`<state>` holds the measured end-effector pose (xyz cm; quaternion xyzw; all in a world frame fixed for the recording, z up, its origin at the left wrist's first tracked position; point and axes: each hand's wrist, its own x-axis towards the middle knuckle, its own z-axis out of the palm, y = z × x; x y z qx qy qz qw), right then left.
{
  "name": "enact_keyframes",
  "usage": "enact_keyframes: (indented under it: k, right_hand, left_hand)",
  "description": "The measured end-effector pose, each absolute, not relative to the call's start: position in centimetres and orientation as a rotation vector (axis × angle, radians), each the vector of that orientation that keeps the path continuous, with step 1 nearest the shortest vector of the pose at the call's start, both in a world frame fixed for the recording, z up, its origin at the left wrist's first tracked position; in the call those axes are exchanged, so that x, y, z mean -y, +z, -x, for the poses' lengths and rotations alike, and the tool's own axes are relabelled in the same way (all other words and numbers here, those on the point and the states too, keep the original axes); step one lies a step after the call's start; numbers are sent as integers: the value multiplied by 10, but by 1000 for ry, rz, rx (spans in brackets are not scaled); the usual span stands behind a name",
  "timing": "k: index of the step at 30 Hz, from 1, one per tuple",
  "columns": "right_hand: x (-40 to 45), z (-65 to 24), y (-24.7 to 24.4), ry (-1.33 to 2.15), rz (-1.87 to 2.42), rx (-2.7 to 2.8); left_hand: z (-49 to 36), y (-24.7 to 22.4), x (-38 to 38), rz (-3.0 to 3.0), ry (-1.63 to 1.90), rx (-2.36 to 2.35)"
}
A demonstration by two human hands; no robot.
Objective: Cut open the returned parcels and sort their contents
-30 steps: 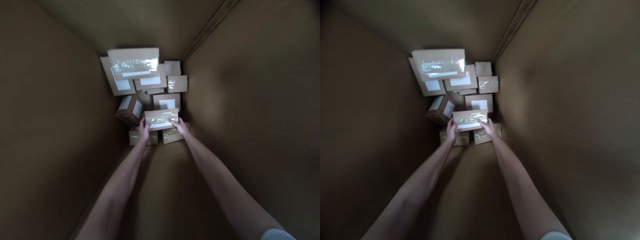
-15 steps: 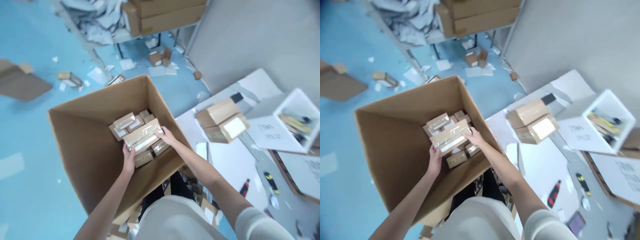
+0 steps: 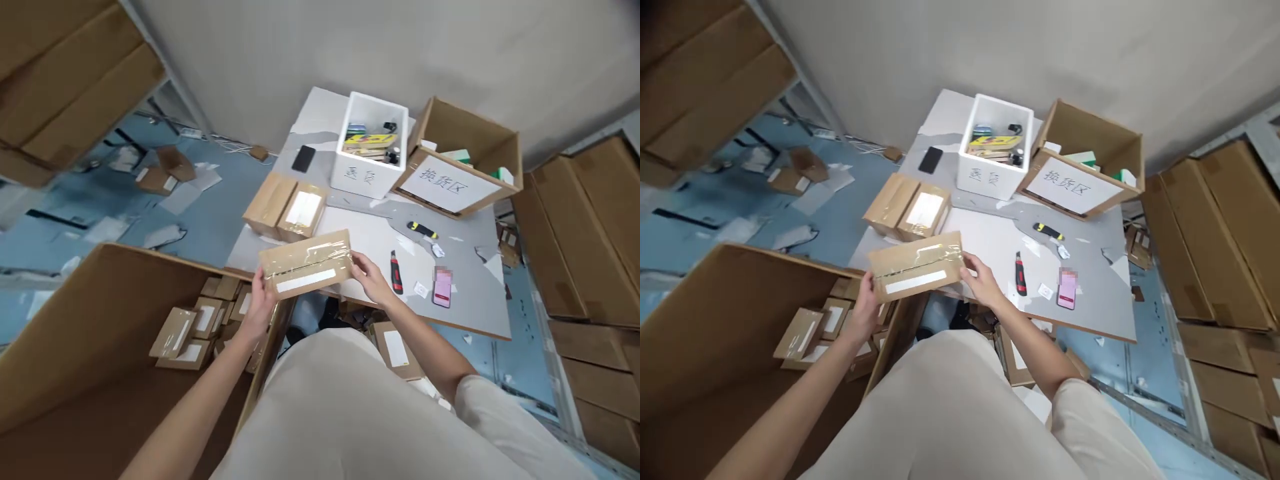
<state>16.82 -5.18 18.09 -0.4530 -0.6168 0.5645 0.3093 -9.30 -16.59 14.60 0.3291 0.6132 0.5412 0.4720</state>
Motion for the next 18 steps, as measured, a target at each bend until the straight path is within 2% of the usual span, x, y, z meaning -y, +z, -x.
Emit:
enact_keyframes:
  k: [4, 8, 13, 18]
  right_hand:
    - [47, -252, 138, 1479, 1404, 1315]
    - [43, -294, 99, 1524, 1493, 1126]
    - [32, -309, 60, 1488, 1579, 1078]
    - [28, -315, 40, 1475, 1611, 1110]
  left_hand:
    - [32, 137, 81, -1023, 1077, -1292]
    - [-8, 109, 29, -1100, 906, -1254]
    - [-20, 59, 4, -1005, 769, -1269]
    - [-18, 35, 1, -900, 742, -1255]
